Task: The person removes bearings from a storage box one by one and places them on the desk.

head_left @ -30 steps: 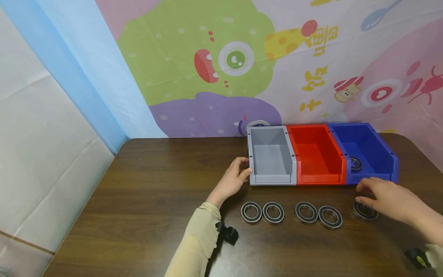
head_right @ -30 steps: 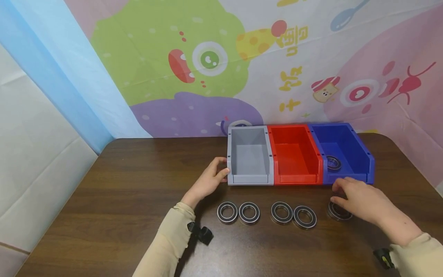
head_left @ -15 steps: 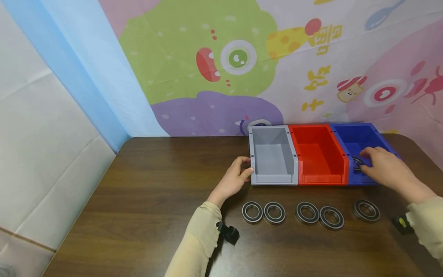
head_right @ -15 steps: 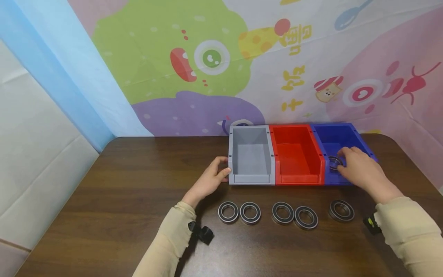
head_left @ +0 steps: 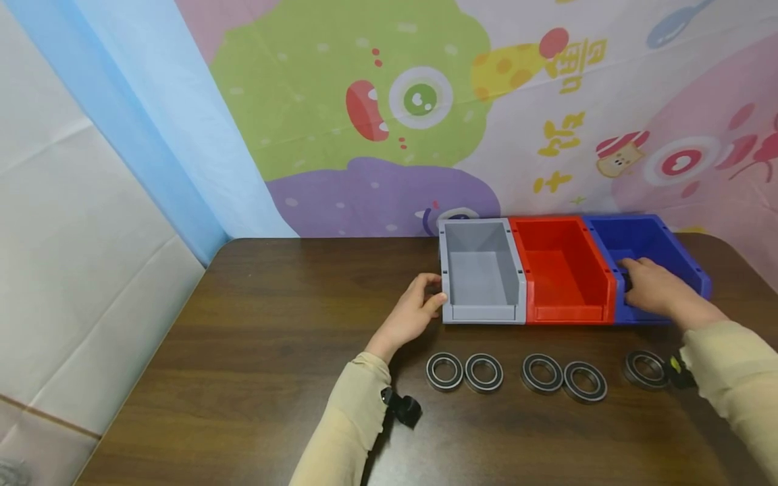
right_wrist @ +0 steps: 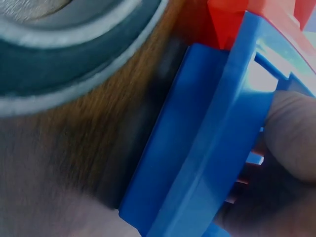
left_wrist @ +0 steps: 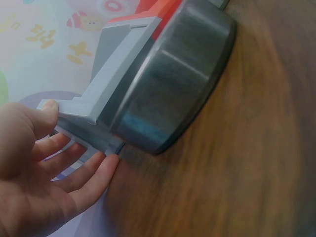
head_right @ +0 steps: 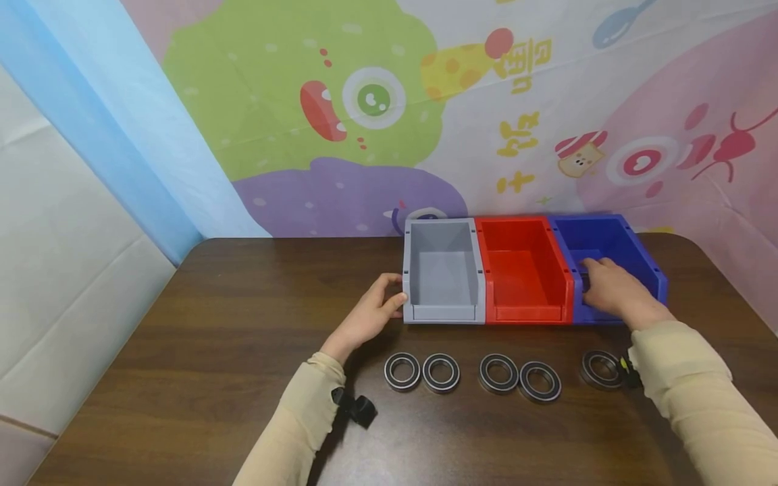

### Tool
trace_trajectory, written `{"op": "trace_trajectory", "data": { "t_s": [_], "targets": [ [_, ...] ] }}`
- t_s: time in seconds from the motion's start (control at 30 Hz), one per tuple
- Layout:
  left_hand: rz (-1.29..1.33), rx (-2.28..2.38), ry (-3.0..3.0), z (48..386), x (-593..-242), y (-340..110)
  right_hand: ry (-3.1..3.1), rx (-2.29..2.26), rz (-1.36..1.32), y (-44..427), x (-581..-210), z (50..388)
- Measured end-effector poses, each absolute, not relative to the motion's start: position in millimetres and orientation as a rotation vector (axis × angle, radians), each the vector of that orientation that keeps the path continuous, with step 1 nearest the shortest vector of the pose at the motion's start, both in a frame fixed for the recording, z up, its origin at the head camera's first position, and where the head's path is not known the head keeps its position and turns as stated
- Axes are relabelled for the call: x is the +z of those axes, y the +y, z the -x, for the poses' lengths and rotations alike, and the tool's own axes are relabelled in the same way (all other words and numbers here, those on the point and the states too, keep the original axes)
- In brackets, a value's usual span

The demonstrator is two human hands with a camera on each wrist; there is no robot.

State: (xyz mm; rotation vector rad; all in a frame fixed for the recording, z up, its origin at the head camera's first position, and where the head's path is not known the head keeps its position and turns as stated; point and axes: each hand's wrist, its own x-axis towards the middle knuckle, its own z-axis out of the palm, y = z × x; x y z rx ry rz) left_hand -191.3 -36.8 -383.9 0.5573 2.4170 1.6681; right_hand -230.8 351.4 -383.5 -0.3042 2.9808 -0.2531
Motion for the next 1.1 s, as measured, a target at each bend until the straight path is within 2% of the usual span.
{"op": "trace_trajectory", "data": {
  "t_s": [0.6, 1.1],
  "targets": [
    [-0.551, 1.675, 2.419, 192.7, -384.6, -36.3, 3.014, -0.199, 0.403, 352.3, -387.9, 235.3],
    [-0.561, 1.673, 2.432, 192.6, -386.4, -36.6, 3.000, -0.243, 0.360, 351.6, -385.0, 232.7]
  ]
}}
